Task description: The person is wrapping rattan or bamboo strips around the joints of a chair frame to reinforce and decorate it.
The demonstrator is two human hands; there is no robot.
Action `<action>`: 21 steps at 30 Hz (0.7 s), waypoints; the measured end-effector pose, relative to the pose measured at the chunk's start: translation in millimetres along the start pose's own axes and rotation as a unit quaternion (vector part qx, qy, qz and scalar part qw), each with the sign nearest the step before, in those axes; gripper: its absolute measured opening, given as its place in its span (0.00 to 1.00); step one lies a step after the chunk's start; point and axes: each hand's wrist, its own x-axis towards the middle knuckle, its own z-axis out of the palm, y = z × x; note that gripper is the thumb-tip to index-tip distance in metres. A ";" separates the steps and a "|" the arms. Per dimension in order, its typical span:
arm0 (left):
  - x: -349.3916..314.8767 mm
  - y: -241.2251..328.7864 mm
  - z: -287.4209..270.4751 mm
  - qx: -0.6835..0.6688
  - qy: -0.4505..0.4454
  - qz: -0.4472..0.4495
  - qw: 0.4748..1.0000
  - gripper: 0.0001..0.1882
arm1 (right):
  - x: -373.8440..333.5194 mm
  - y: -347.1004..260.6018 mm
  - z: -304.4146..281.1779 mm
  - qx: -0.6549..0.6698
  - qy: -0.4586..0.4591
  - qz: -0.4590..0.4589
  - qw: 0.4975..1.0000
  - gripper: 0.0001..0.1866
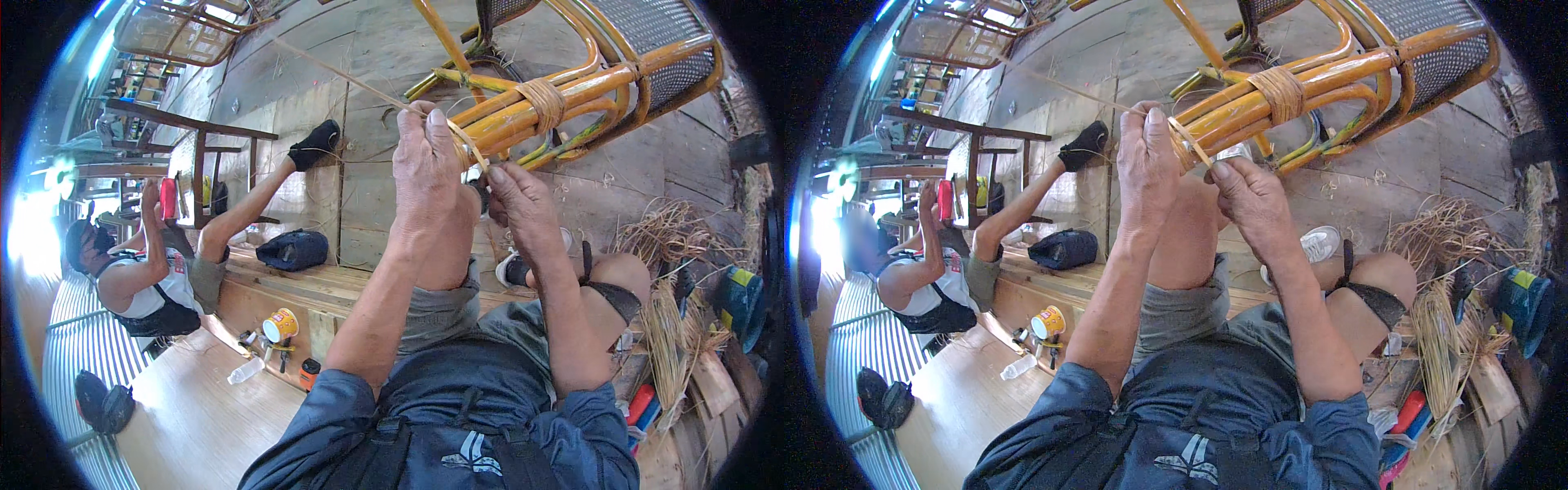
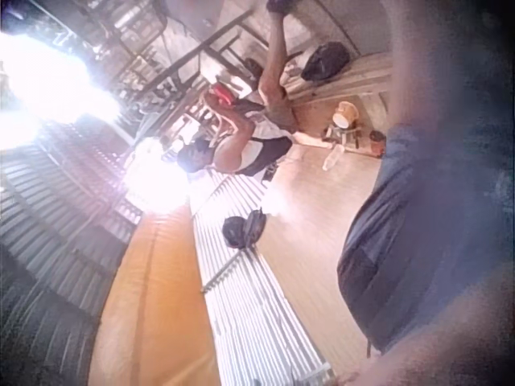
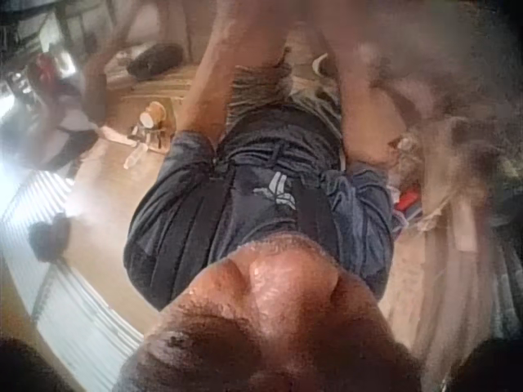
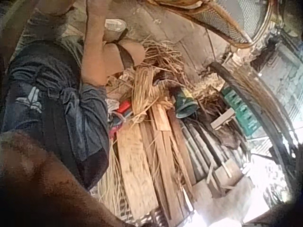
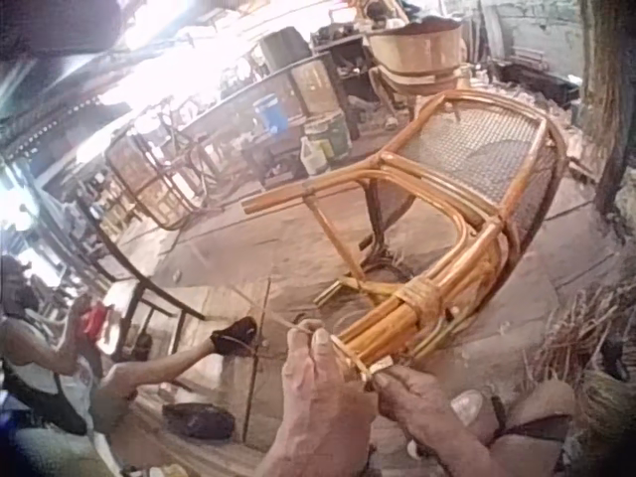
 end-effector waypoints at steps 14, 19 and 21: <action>7.2 -19.5 7.9 0.071 0.056 0.109 0.990 0.17 | -19.3 -9.4 28.7 -0.255 0.038 -0.182 0.949 0.14; 8.7 -17.6 9.4 0.095 0.060 0.099 0.989 0.16 | -21.5 -7.9 24.0 -0.183 0.060 -0.186 0.963 0.13; 7.3 -16.3 9.9 0.092 0.062 0.087 0.990 0.16 | -22.4 -6.1 18.7 -0.176 0.058 -0.177 0.967 0.13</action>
